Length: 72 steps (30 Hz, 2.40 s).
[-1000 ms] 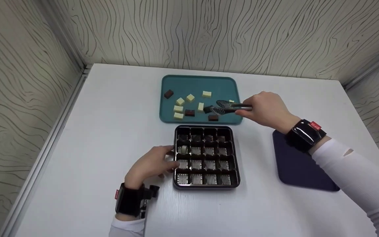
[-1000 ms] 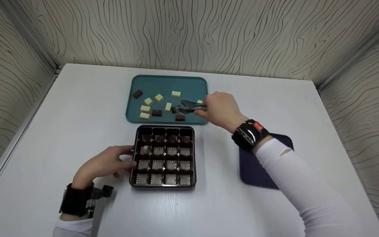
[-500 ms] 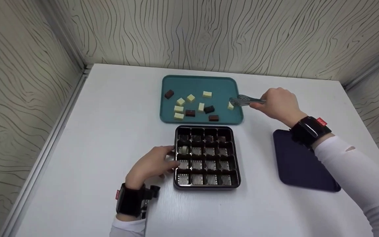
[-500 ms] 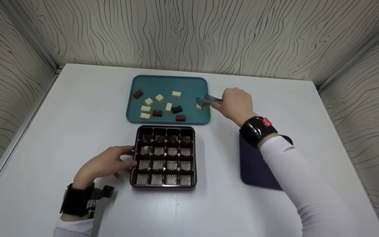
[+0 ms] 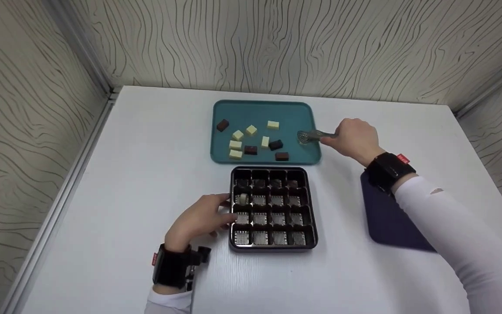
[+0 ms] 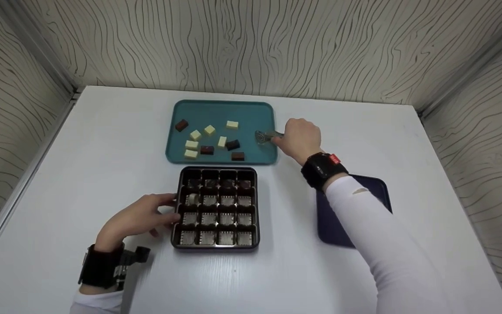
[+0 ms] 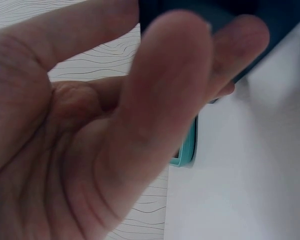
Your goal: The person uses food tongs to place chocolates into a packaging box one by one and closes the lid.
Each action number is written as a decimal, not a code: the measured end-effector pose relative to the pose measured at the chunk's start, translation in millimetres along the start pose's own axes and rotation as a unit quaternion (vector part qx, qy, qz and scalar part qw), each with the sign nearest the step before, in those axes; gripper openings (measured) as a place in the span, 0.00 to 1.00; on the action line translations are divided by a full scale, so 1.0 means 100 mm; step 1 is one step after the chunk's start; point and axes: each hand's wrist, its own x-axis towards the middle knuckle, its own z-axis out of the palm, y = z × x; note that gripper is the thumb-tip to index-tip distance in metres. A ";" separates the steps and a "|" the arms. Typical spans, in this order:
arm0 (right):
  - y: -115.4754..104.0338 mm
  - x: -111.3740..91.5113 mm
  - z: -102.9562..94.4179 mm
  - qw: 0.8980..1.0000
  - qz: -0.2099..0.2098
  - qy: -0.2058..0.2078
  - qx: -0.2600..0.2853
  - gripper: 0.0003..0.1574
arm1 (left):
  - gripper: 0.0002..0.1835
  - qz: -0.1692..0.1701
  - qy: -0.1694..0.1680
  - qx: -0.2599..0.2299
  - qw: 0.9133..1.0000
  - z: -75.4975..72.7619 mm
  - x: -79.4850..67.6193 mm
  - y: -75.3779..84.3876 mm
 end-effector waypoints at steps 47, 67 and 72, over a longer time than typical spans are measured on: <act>-0.39 -0.53 -0.31 0.962 -0.266 0.041 -0.051 0.16 | 0.32 -0.004 0.009 0.010 1.000 0.00 0.02 -0.01; -0.86 -0.69 -0.18 0.884 -0.448 -0.020 -0.130 0.27 | 0.28 -0.003 0.010 0.016 1.000 0.01 0.02 0.01; -0.93 -0.67 -0.17 0.879 -0.455 -0.028 -0.137 0.28 | 0.28 -0.004 0.009 0.017 1.000 0.01 0.02 0.00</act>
